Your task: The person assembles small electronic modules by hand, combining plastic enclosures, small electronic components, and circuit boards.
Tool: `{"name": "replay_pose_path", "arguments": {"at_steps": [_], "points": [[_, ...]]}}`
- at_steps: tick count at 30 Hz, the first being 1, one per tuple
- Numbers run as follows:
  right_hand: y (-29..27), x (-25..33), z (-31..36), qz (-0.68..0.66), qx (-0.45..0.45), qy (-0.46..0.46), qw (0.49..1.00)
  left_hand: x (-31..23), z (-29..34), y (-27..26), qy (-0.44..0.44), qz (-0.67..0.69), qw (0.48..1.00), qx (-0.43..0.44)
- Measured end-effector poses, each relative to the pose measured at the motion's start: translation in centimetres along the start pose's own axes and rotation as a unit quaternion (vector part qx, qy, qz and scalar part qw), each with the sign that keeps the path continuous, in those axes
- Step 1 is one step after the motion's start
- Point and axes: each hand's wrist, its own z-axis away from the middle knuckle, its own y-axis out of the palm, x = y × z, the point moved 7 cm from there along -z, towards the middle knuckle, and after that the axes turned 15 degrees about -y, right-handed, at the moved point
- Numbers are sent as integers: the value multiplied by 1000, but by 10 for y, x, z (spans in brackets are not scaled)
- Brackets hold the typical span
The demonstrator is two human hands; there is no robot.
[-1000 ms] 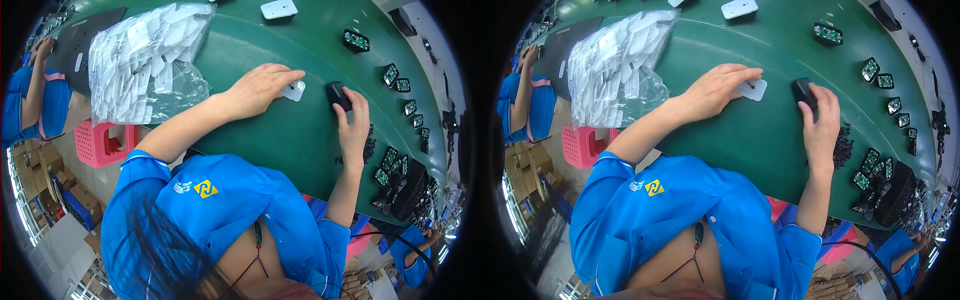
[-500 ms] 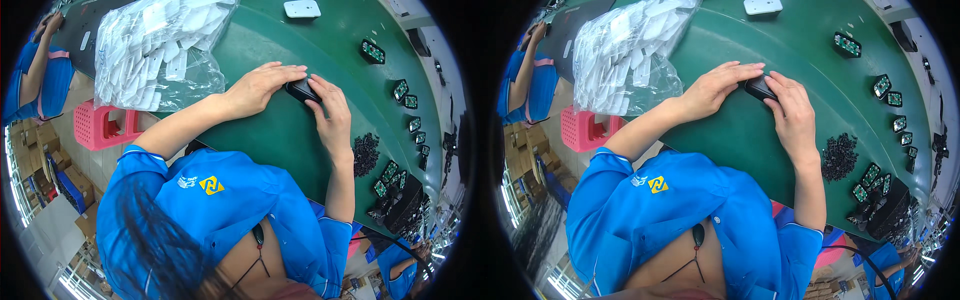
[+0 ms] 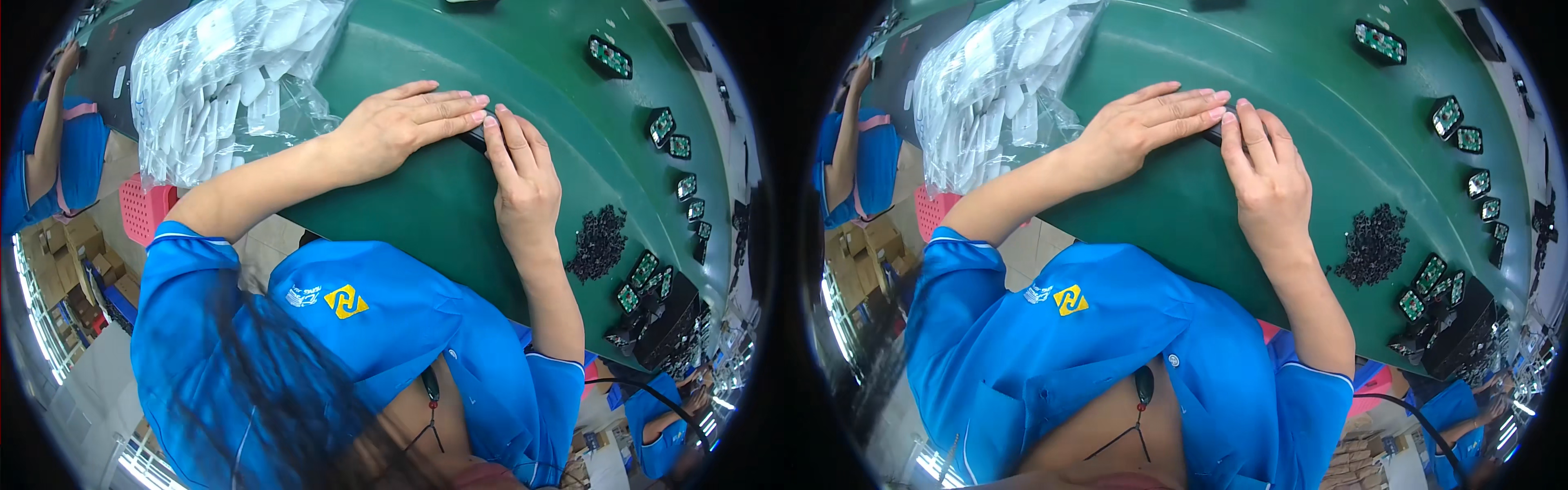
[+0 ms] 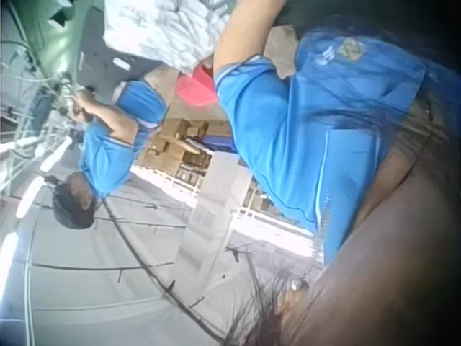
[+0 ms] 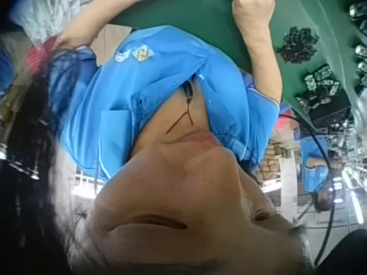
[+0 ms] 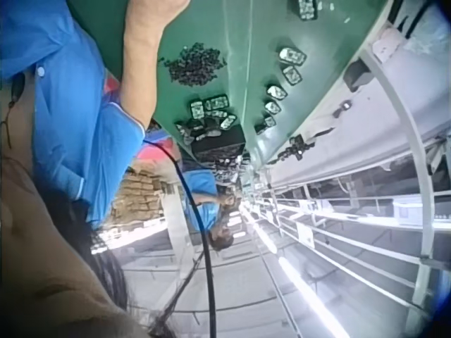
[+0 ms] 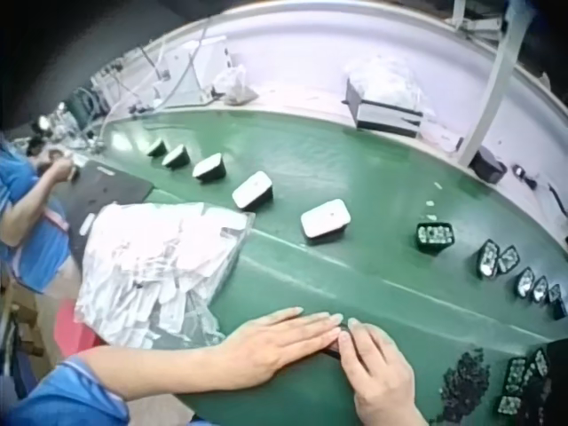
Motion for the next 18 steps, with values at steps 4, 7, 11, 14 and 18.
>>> {"name": "replay_pose_path", "arguments": {"at_steps": [4,7,11,14,18], "points": [[4,-6,4,-12,-46,10,999,1,-4,0,40,-81,996,2],[-4,-18,1,-86,-64,39,993,-3,-10,-5,73,-126,989,2],[-5,-27,1,-164,-75,79,980,-8,-10,-3,99,-99,988,-62],[-5,-40,1,-233,-70,93,965,-17,-11,2,74,-78,989,-106],[2,-62,0,-356,-15,176,918,-17,-22,5,49,-63,987,-141]]}}
